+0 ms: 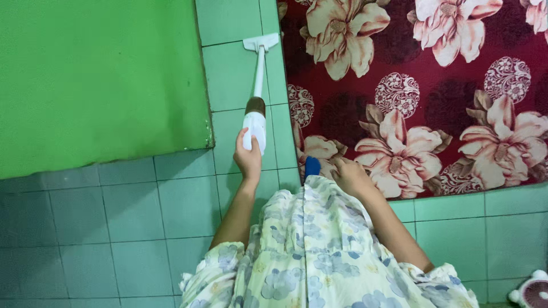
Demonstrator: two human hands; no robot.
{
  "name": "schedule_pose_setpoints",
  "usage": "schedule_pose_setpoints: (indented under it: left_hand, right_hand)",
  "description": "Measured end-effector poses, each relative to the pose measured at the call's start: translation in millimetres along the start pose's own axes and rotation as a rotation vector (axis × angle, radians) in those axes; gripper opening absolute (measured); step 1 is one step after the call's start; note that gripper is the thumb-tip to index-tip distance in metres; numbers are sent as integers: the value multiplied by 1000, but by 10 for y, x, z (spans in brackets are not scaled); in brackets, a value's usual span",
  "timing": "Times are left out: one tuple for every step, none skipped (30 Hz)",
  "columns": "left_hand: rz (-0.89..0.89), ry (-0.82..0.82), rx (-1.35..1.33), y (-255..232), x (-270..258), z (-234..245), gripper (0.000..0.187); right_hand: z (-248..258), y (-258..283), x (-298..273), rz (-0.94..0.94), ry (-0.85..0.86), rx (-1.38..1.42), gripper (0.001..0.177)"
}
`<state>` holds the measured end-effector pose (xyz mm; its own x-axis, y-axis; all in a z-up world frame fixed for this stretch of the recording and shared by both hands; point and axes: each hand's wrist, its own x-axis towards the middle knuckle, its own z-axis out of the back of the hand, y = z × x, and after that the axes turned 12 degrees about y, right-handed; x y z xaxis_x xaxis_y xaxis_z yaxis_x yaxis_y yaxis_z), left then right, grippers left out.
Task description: The person uses a white handheld vacuum cleaner to clean a tiled floor in a room with green walls. They systematically move the vacuum head back and forth along the edges of the room and around a floral-patterned rug, covering the visible floor area.
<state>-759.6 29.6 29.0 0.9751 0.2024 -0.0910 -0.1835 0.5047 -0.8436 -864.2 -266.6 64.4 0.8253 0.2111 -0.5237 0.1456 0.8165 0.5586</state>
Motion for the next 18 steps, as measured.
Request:
schedule_pose_setpoints:
  left_hand:
    - [-3,3,2,22,-68,88,32]
    - [-9,10,-8,46,-106,159,32]
    - [-2,24,-12,107,-224,258,32]
    - [5,39,-16,177,-343,376,32]
    - [6,49,-11,232,-452,482,32]
    - [6,59,-6,287,-580,600,31]
    - [9,64,-2,339,-707,712,31]
    - [-17,71,-21,394,-834,828,31]
    - [-42,75,-38,456,-981,946,30]
    - [-67,79,-56,517,-1132,1057,30]
    - [-56,81,-57,576,-1300,1178,30]
    - [-45,82,-58,631,-1470,1300,30]
    - [-36,81,-59,679,-1631,1411,30]
    - [-17,84,-69,713,-1826,1527,31]
    - [-4,86,-78,730,-2002,1647,31]
    - [10,88,-87,738,-2139,1741,31]
    - [173,123,-111,751,-2292,1849,33]
    - [336,159,-136,770,-2460,1974,34]
  right_hand:
    - [-75,28,-37,14,-12,-24,36]
    - [-126,48,-24,36,-45,-50,37]
    - [-207,79,-32,51,-64,-70,38]
    - [-314,138,-66,66,-82,-91,39]
    - [-398,207,-122,53,-80,-78,40]
    - [-481,293,-196,41,-78,-66,41]
    - [-546,391,-253,31,-74,-57,42]
    - [-617,494,-303,4,-30,-57,40]
    - [-695,579,-356,-20,14,-59,39]
    - [-771,644,-412,-44,59,-60,38]
    - [-855,705,-472,-14,50,-48,38]
    - [-945,762,-523,15,42,-34,39]
    - [-1026,806,-563,47,32,-22,39]
    - [-1109,845,-613,21,70,-57,39]
    - [-1188,893,-636,-2,102,-91,39]
    - [-1257,929,-653,-26,134,-126,38]
    - [-1331,951,-681,5,129,-122,38]
    - [-1394,966,-678,36,125,-118,38]
